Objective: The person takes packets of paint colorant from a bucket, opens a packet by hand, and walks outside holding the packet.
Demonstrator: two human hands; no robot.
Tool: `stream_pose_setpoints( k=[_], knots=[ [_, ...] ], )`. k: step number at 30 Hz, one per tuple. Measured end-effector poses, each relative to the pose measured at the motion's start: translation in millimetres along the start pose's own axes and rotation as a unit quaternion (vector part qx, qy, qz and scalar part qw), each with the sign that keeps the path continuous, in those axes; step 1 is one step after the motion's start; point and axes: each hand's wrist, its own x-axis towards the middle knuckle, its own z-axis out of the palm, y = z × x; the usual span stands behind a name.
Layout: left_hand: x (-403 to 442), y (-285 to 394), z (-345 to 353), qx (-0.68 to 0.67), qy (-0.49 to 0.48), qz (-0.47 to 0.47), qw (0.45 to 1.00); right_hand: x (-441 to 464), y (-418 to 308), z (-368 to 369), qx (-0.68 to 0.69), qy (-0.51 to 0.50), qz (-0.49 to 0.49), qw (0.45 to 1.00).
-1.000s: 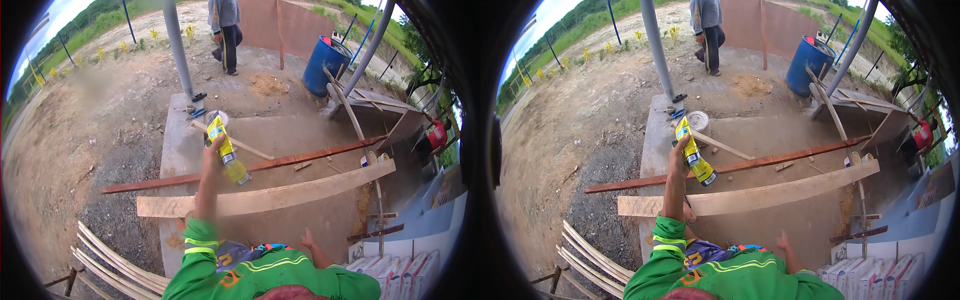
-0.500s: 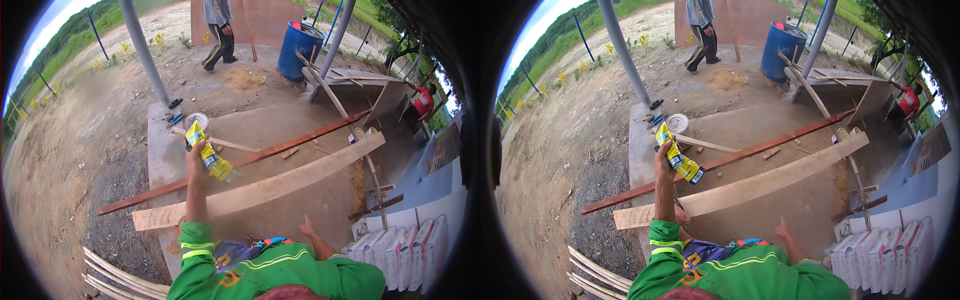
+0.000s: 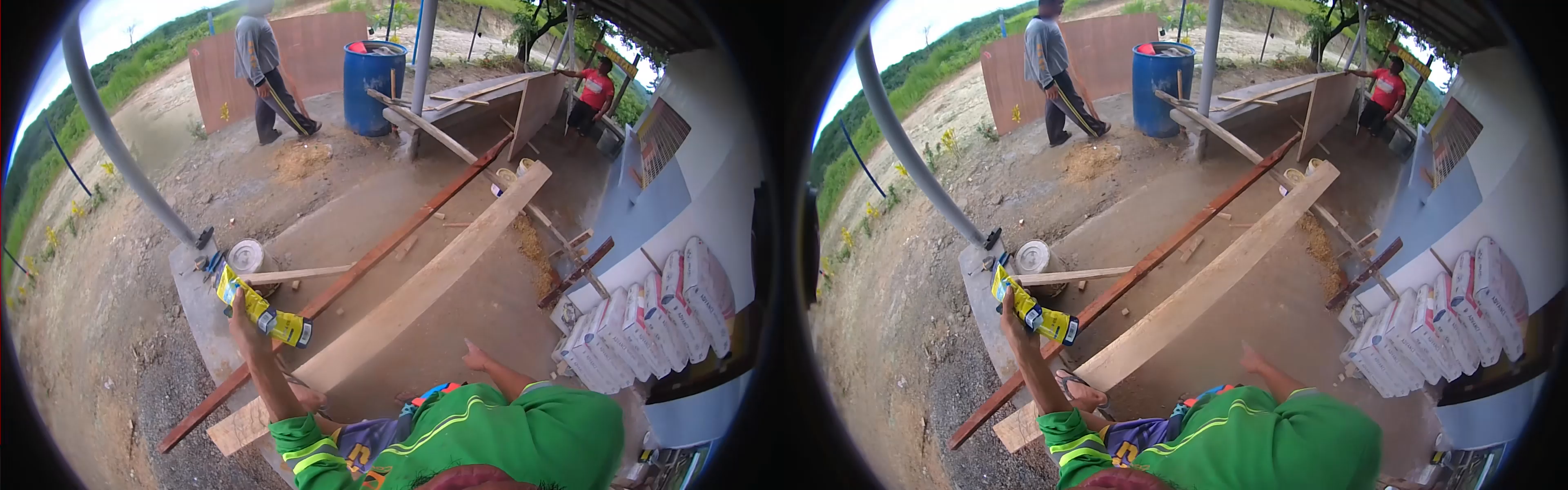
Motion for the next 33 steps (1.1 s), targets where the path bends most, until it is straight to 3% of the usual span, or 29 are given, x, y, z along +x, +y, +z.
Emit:
stream_pose_setpoints(
  k=[3,6,9,12,14,17,22,27,30,33],
  knots=[
    [4.4,-4.2,-3.4,0.015,0.0,0.017,1.0,2.2,-20.7,-7.9,0.099,-0.023,0.048,0.994],
    [1.8,-1.4,-1.1,0.018,-0.01,0.007,1.0,1.6,-59.2,-51.2,0.162,-0.168,0.185,0.954],
    [4.3,-0.3,-2.3,0.012,-0.015,0.004,1.0,-1.7,-79.5,-74.4,0.191,-0.199,0.224,0.935],
    [5.1,-2.3,1.1,-0.013,-0.026,0.006,1.0,-7.3,-8.9,-2.3,0.099,-0.035,0.058,0.993],
    [2.8,-3.8,7.5,-0.044,-0.024,0.015,0.999,-11.0,-1.2,16.2,0.148,-0.114,0.132,0.973],
    [0.7,-8.4,13.2,-0.102,-0.029,-0.002,0.994,-8.2,-73.3,-34.8,0.257,-0.189,0.231,0.919],
    [3.3,-23.6,13.8,-0.101,-0.002,0.002,0.995,-4.6,-101.2,4.0,0.115,-0.249,0.029,0.961],
    [-3.5,-18.6,17.0,-0.036,-0.007,-0.009,0.999,10.2,-115.9,-3.6,0.117,-0.127,-0.124,0.977],
    [-0.8,-16.7,11.2,-0.004,-0.001,0.007,1.0,26.3,-120.8,-47.6,0.14,-0.243,0.075,0.957],
    [-5.7,-6.7,14.2,0.034,-0.027,0.036,0.998,31.2,-81.1,-42.2,0.023,-0.187,0.01,0.982]
  ],
)
